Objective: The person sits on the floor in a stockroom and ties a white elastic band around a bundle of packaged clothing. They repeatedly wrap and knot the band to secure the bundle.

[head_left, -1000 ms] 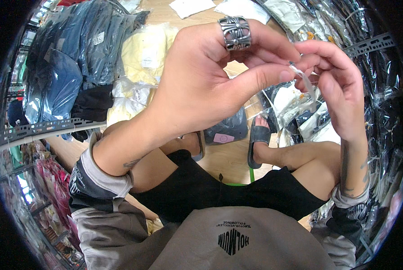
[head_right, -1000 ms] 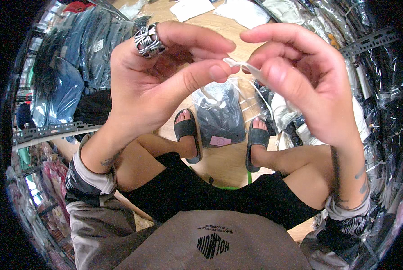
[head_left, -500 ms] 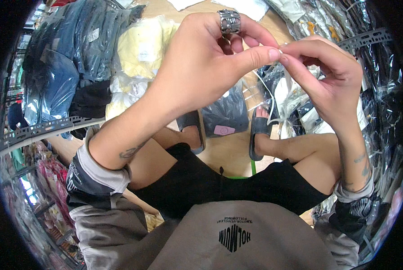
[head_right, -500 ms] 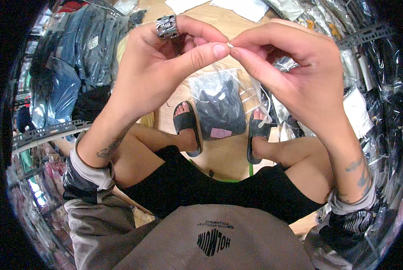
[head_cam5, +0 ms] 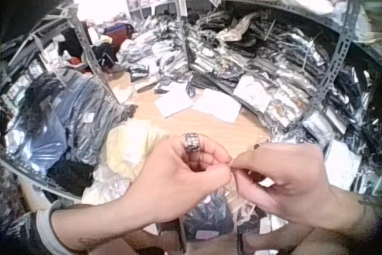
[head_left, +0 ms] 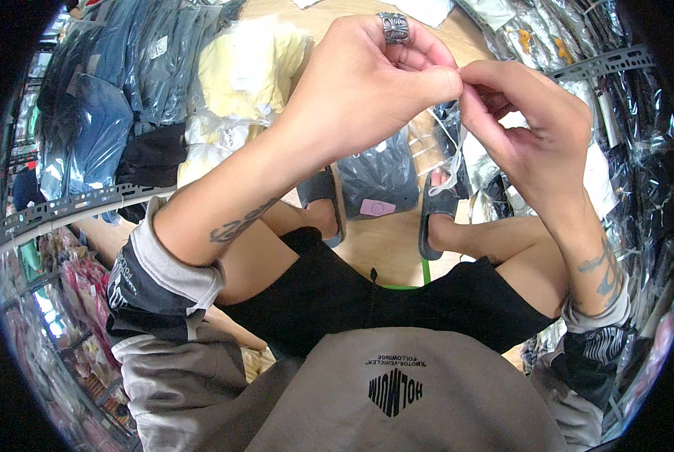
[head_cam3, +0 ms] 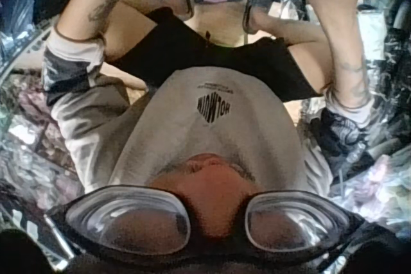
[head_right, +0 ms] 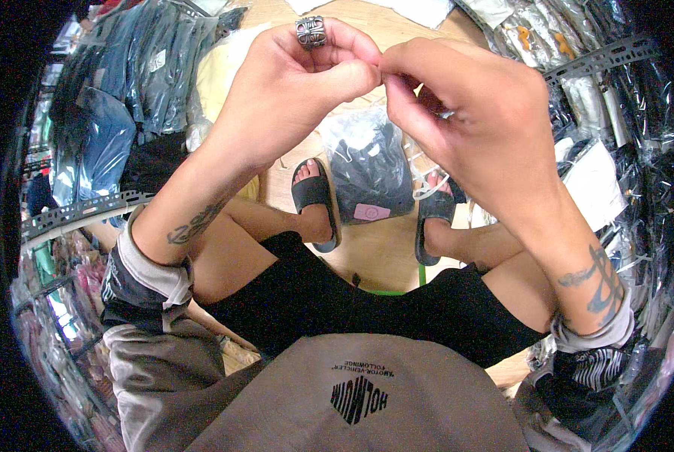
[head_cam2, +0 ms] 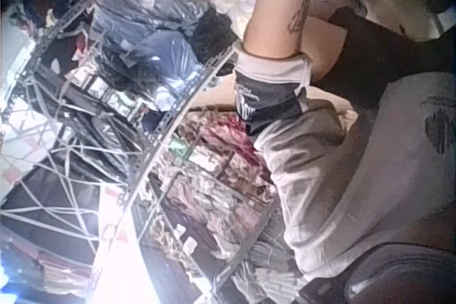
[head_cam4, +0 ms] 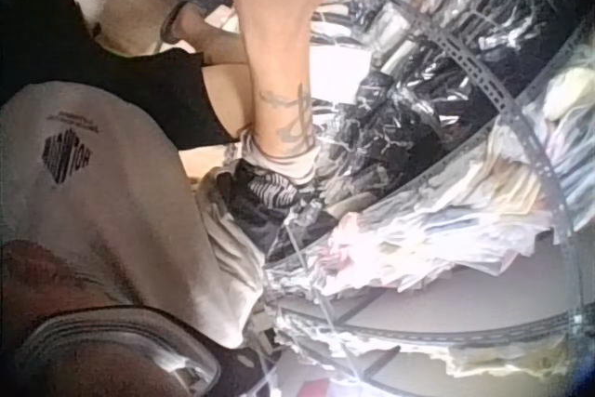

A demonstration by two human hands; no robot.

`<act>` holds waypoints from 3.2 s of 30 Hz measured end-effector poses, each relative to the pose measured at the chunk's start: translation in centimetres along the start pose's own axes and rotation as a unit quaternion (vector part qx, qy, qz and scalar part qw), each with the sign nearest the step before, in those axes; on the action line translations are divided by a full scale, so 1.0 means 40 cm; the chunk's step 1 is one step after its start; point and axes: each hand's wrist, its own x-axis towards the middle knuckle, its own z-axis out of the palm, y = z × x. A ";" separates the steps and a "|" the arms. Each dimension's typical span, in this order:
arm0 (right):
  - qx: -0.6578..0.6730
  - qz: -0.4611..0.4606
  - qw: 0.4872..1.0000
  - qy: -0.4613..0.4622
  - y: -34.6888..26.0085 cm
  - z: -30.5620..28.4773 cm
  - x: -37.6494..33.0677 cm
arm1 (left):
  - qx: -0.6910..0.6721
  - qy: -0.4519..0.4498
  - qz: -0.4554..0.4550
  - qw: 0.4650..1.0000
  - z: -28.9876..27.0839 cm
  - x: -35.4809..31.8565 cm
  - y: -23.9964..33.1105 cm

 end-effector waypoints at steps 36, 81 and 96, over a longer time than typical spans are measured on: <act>0.344 0.378 0.857 -0.067 0.061 0.035 -0.005 | -0.197 0.002 -0.071 0.978 0.044 0.019 -0.021; -0.061 -0.012 0.998 -0.030 0.038 0.003 -0.001 | -0.119 -0.015 -0.066 0.991 0.025 -0.013 -0.018; 0.008 0.084 0.996 -0.010 0.021 0.015 0.000 | -0.267 -0.024 -0.123 0.956 0.027 -0.014 -0.013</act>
